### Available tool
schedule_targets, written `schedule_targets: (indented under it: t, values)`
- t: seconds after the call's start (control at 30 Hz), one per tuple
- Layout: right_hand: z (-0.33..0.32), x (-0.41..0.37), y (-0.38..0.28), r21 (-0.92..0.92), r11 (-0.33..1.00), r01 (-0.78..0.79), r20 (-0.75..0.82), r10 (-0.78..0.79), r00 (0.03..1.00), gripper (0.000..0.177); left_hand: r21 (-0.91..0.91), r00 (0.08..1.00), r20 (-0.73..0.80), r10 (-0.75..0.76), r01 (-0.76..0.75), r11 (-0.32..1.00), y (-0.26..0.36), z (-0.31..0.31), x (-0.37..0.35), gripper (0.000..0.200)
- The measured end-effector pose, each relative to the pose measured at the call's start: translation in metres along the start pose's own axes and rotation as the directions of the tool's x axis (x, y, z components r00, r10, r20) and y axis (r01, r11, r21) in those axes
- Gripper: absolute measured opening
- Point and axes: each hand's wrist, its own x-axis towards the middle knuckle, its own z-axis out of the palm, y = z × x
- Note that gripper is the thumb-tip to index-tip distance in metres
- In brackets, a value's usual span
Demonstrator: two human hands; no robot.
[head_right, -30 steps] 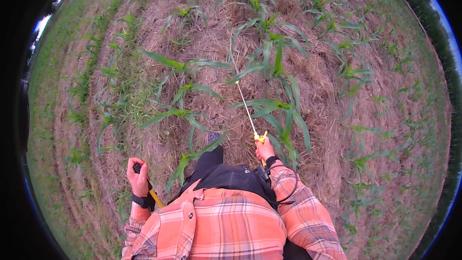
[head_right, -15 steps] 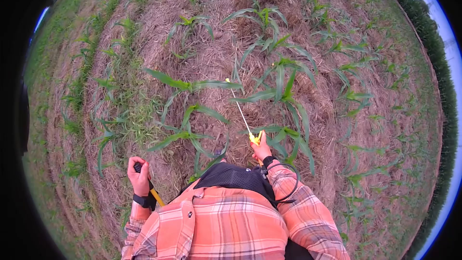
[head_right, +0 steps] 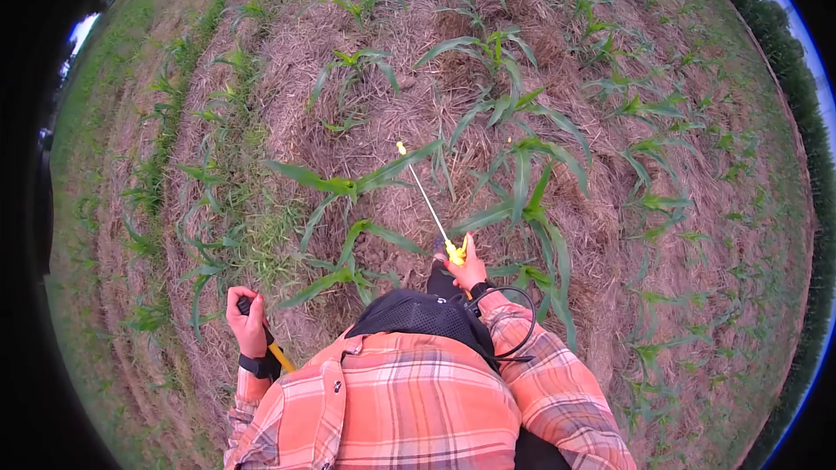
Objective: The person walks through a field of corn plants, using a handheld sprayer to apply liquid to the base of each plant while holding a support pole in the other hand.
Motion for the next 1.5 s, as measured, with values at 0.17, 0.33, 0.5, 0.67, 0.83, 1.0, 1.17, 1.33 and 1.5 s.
schedule_targets:
  t: [0.17, 0.33, 0.5, 0.67, 0.83, 1.0, 1.17, 1.33, 1.5]
  values:
    - [-0.021, 0.045, -0.018, -0.033, 0.992, 0.126, 0.029, -0.125, 0.992, 0.087, 0.035, 0.999, 0.029, 0.029, -0.03, 0.999, 0.021, 0.038, 0.043, 0.009]
    - [-0.045, 0.084, -0.031, -0.104, 0.977, 0.188, 0.055, -0.183, 0.982, 0.088, 0.06, 0.998, 0.047, 0.041, -0.044, 0.997, 0.043, 0.074, 0.076, 0.01]
    - [-0.056, 0.127, -0.024, -0.193, 0.943, 0.272, 0.037, -0.27, 0.962, 0.084, 0.105, 0.998, 0.026, 0.061, -0.063, 0.992, 0.058, 0.099, 0.101, 0.01]
    - [-0.068, 0.159, -0.027, -0.209, 0.963, 0.172, 0.04, -0.168, 0.985, 0.083, 0.111, 0.998, 0.01, 0.055, -0.055, 0.992, 0.056, 0.115, 0.118, 0.01]
    - [-0.095, 0.17, -0.031, -0.276, 0.95, 0.147, -0.146, -0.193, 0.97, 0.081, 0.062, 1.0, 0.002, 0.016, -0.016, 0.998, 0.06, 0.124, 0.14, 0.01]
    - [-0.103, 0.181, -0.048, -0.343, 0.939, 0.032, -0.255, -0.126, 0.959, 0.081, 0.062, 1.0, 0.025, 0.006, -0.007, 0.998, 0.048, 0.129, 0.178, 0.009]
    - [-0.093, 0.202, -0.087, -0.308, 0.949, -0.061, -0.329, -0.047, 0.943, 0.076, 0.007, 0.997, 0.072, 0.035, -0.035, 0.999, 0.035, 0.126, 0.234, 0.01]
    - [-0.077, 0.235, -0.121, -0.322, 0.945, -0.062, -0.342, -0.055, 0.938, 0.071, -0.026, 0.998, 0.068, 0.011, -0.009, 1.0, 0.032, 0.119, 0.279, 0.01]
    - [-0.059, 0.258, -0.149, -0.377, 0.926, -0.019, -0.317, -0.11, 0.942, 0.068, -0.071, 0.997, 0.077, -0.002, 0.008, 0.997, 0.023, 0.111, 0.314, 0.009]
